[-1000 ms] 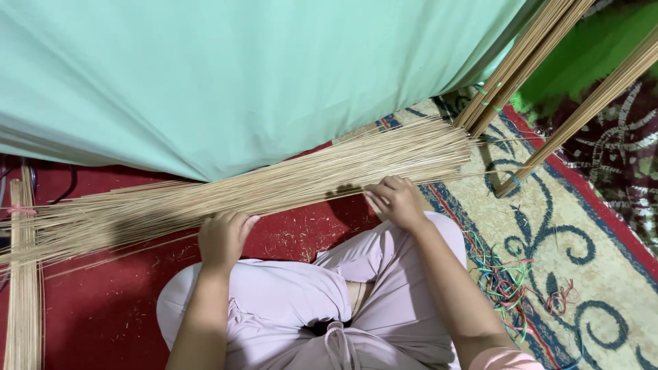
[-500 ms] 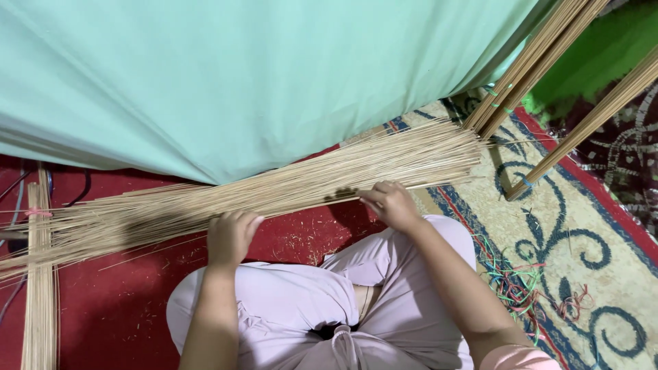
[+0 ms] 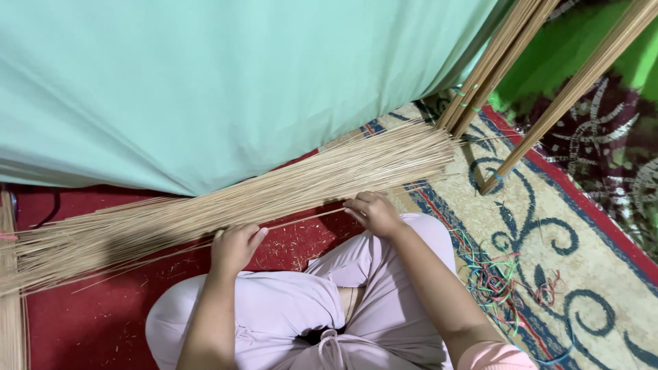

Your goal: The person weaves thin wooden sticks into a mat or screen using a manual frame.

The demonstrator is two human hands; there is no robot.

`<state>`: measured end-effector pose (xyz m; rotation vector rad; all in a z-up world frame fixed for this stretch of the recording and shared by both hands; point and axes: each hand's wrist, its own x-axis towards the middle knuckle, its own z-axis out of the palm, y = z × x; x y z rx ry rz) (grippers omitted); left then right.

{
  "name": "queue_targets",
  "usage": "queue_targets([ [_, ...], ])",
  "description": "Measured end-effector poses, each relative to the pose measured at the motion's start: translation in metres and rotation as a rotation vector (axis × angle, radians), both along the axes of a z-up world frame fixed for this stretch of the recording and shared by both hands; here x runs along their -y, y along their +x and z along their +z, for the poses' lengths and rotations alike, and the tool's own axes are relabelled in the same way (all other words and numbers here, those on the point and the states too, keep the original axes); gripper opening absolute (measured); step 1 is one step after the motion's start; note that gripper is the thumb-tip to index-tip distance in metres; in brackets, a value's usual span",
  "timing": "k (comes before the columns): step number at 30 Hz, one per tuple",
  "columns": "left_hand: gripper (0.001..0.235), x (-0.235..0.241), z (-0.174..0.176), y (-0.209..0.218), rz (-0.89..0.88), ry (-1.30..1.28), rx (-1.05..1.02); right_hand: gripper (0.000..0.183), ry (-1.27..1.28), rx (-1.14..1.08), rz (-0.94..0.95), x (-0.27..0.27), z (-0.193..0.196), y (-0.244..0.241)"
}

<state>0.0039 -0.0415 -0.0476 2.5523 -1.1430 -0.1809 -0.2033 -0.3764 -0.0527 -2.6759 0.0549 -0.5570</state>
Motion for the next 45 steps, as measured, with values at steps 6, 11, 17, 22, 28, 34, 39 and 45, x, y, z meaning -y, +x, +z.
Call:
queue_targets([
  [6,0.051,-0.002,0.008,-0.002,0.114,-0.191,0.246,0.017,0.004,0.027,-0.084,0.001,0.023,-0.01],
  [11,0.051,-0.006,0.033,-0.002,0.214,-0.109,0.213,0.017,0.0,0.087,-0.152,0.012,0.014,-0.014],
  [17,0.056,-0.013,0.045,0.013,0.425,0.116,0.035,0.018,0.003,0.121,-0.195,0.016,0.015,-0.017],
  [22,0.047,-0.018,0.01,0.01,0.383,-0.083,0.292,0.016,-0.023,0.123,-0.213,0.016,0.013,-0.016],
  [28,0.025,-0.003,0.008,-0.003,0.164,-0.312,0.341,0.014,-0.003,0.126,-0.19,0.013,0.013,-0.012],
  [34,0.02,-0.003,0.004,0.0,0.123,-0.31,0.225,0.013,-0.009,0.123,-0.166,0.007,0.023,-0.011],
  [39,0.018,-0.005,-0.013,0.006,0.136,-0.247,0.203,0.011,-0.007,0.132,-0.128,0.005,0.021,-0.009],
  [45,0.016,-0.001,0.012,0.0,0.051,-0.236,0.065,0.011,-0.015,0.137,-0.161,0.01,0.02,-0.014],
])
